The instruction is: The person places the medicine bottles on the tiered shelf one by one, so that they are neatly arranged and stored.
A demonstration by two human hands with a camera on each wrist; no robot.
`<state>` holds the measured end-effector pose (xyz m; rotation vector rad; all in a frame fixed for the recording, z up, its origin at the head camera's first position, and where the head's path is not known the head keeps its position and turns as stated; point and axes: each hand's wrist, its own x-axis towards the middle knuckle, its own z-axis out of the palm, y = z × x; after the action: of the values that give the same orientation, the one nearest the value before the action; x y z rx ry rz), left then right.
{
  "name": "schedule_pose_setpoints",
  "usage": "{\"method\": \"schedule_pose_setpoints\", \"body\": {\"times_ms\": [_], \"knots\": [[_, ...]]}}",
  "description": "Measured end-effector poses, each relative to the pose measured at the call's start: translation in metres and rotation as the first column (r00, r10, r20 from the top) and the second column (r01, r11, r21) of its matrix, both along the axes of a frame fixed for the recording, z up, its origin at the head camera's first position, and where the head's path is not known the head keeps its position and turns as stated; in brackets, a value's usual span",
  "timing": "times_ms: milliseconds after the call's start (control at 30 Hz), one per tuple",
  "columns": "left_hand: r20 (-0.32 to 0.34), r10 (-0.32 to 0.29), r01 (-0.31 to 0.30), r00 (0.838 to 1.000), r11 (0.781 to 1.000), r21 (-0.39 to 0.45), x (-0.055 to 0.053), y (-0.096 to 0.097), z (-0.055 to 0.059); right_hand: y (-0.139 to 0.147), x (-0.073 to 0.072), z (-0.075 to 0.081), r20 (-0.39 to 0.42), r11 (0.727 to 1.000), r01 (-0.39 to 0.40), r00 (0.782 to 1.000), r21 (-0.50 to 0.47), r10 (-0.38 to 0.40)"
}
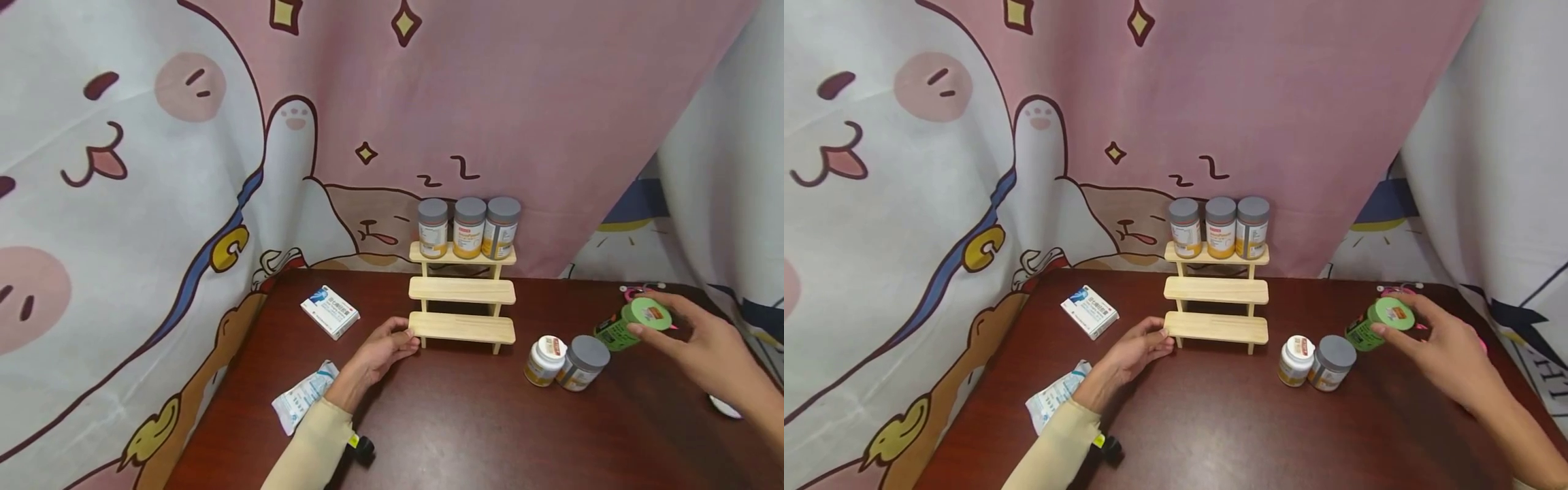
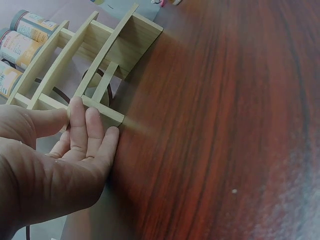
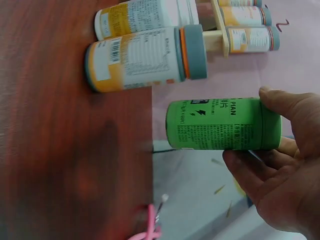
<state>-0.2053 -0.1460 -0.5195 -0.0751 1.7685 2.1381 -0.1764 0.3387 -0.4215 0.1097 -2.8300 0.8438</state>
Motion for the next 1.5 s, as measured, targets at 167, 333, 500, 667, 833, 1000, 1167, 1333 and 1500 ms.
{"method": "schedule_pose_setpoints", "body": {"times_ms": [167,333,500,667,833,1000,1167,1333,1500], "knots": [[-0.001,0.001,-0.001,1.0,1.0,0.003,0.001,0.0,0.0,-0.018,-0.01,0.018,-0.061,0.999,-0.035,0.998,-0.017,0.033],[0.001,0.016,-0.016,1.0,1.0,0.0,0.002,-0.001,-0.002,-0.043,-0.024,0.034,-0.102,0.987,-0.115,0.989,-0.11,0.104],[0.01,0.005,-0.005,1.0,1.0,-0.004,0.003,-0.001,-0.003,-0.076,-0.035,0.044,-0.111,0.969,-0.171,0.982,-0.18,0.153],[0.005,0.005,-0.005,1.0,1.0,-0.003,0.002,0.0,-0.002,-0.106,-0.04,0.054,-0.146,0.945,-0.251,0.964,-0.212,0.224],[0.001,0.003,-0.003,1.0,1.0,-0.002,0.002,0.001,0.0,-0.135,-0.043,0.062,-0.15,0.931,-0.283,0.956,-0.229,0.254],[0.001,0.002,-0.002,1.0,1.0,-0.003,0.001,0.0,-0.001,-0.159,-0.048,0.064,-0.164,0.909,-0.338,0.938,-0.243,0.305],[-0.001,-0.004,0.004,1.0,1.0,-0.001,0.001,0.0,-0.002,-0.181,-0.054,0.066,-0.158,0.897,-0.359,0.932,-0.259,0.328],[-0.001,-0.001,0.001,1.0,1.0,0.008,0.0,0.0,-0.002,-0.202,-0.063,0.063,-0.161,0.894,-0.366,0.929,-0.26,0.333],[-0.009,-0.002,0.002,1.0,1.0,0.01,0.0,0.0,-0.003,-0.22,-0.07,0.059,-0.162,0.902,-0.374,0.925,-0.216,0.345]]}}
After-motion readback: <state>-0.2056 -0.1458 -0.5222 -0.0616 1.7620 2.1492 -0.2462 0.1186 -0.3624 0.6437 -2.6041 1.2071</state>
